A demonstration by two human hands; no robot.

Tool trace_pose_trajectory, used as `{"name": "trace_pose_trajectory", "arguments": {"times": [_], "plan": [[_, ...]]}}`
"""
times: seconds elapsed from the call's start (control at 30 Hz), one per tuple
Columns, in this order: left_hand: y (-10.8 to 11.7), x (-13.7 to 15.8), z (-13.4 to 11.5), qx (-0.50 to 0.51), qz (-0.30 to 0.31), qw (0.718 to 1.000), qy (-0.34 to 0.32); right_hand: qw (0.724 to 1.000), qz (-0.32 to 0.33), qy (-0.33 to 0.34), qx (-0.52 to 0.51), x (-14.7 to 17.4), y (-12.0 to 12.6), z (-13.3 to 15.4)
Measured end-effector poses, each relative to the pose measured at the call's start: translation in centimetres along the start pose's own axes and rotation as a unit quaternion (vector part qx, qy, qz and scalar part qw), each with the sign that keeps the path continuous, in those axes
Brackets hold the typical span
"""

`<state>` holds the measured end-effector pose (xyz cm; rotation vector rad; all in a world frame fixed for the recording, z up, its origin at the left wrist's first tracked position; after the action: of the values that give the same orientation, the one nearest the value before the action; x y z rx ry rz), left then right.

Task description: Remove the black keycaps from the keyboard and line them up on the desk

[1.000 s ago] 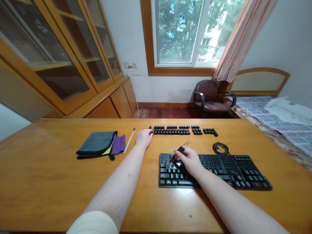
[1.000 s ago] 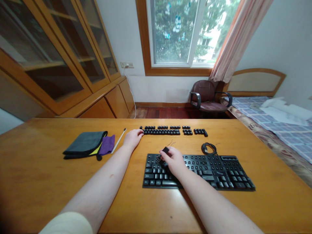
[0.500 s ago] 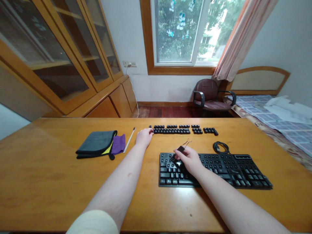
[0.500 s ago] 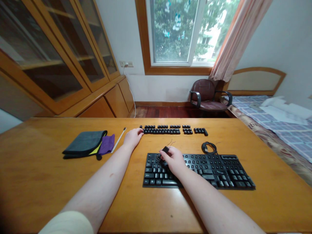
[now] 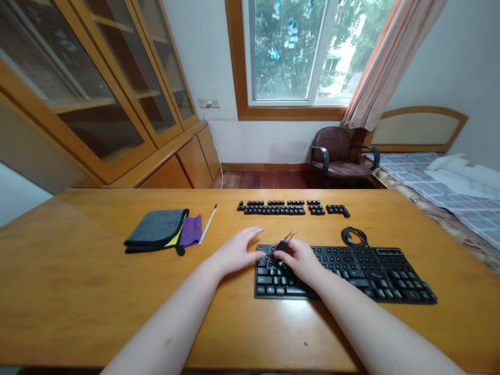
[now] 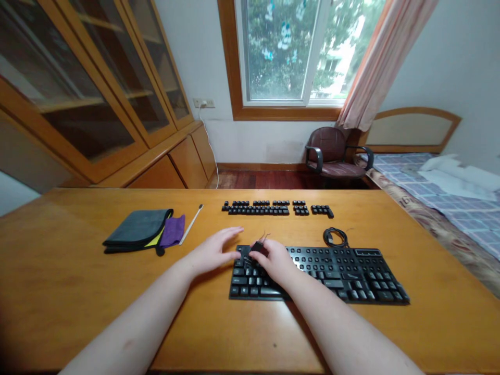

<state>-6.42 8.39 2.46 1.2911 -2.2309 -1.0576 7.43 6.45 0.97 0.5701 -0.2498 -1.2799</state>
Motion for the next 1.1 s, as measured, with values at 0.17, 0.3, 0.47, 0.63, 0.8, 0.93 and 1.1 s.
{"name": "trace_pose_trajectory", "arguments": {"times": [0.17, 0.3, 0.47, 0.63, 0.8, 0.93, 1.1], "plan": [[-3.3, 2.3, 0.3, 0.03, 0.082, 0.996, 0.029, 0.995, 0.055, 0.044, 0.07, 0.4, -0.6, 2.5], [-3.9, 1.7, 0.0, 0.037, 0.077, 0.996, 0.0, 0.992, 0.05, 0.023, 0.109, 0.4, -0.8, 2.3], [-4.3, 1.4, -0.1, 0.035, 0.076, 0.996, -0.012, 0.989, 0.039, 0.029, 0.141, 0.0, -1.2, 2.3], [-4.3, 1.2, -0.6, 0.051, 0.075, 0.995, -0.031, 0.985, 0.054, 0.029, 0.159, -0.3, -2.0, 2.7], [-4.5, 1.1, -1.0, 0.066, 0.077, 0.993, -0.062, 0.976, 0.094, 0.105, 0.165, -0.1, -3.3, 4.1], [-4.8, 1.1, -0.3, 0.057, 0.074, 0.995, -0.047, 0.969, 0.131, 0.15, 0.144, 0.2, -3.9, 4.3], [-5.1, 1.0, -0.4, 0.043, 0.083, 0.994, -0.048, 0.976, 0.136, 0.135, 0.105, -0.1, -4.0, 3.6]]}}
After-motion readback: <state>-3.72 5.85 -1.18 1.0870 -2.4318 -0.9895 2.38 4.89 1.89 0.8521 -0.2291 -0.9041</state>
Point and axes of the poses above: each hand's wrist, its own x-axis away from the middle knuckle, its own y-axis out of the back of the hand, z = x × y, the point moved 10 cm from there along -x, towards the middle knuckle, and after that the axes turned 1 degree about x, right-handed, at the moved point
